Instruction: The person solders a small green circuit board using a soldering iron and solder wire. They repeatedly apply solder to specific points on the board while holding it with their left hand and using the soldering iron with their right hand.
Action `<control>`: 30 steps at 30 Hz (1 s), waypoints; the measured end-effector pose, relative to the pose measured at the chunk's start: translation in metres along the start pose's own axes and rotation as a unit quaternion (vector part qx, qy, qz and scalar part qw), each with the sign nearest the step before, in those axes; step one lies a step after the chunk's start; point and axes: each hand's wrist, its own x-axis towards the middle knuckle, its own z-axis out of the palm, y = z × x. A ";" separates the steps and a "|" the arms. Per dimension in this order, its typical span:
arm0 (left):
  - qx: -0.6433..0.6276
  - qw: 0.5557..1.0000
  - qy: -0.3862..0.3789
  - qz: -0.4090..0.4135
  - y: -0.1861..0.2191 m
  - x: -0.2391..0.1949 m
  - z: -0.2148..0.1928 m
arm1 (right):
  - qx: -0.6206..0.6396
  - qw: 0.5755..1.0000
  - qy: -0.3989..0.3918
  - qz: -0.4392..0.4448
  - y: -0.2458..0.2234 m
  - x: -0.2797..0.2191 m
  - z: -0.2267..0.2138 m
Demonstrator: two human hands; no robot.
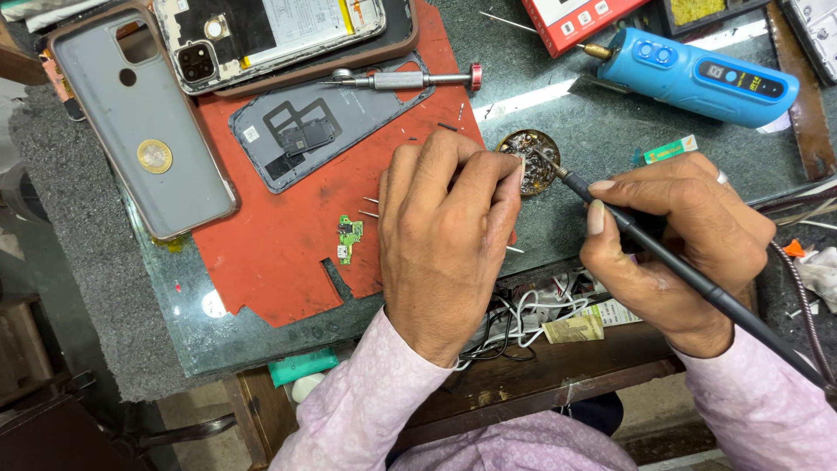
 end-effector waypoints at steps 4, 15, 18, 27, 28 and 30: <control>-0.003 1.000 -0.001 -0.003 0.000 0.000 0.001 | -0.010 1.000 -0.002 -0.022 -0.001 0.005 0.001; -0.012 1.000 0.002 0.000 -0.001 0.001 0.000 | -0.030 0.999 -0.016 -0.041 0.002 0.000 -0.001; -0.024 1.000 0.015 0.002 0.002 -0.002 -0.006 | -0.009 1.000 0.006 -0.021 0.012 -0.008 0.001; 0.012 0.985 0.137 -0.100 -0.002 -0.060 -0.068 | 0.058 0.998 0.006 0.014 0.009 -0.041 0.003; 0.023 0.981 0.147 -0.122 -0.007 -0.066 -0.072 | 0.055 0.998 -0.010 0.002 0.007 -0.040 0.003; 0.043 0.970 0.169 -0.167 -0.016 -0.077 -0.075 | 0.032 0.997 -0.056 -0.047 -0.001 -0.033 0.002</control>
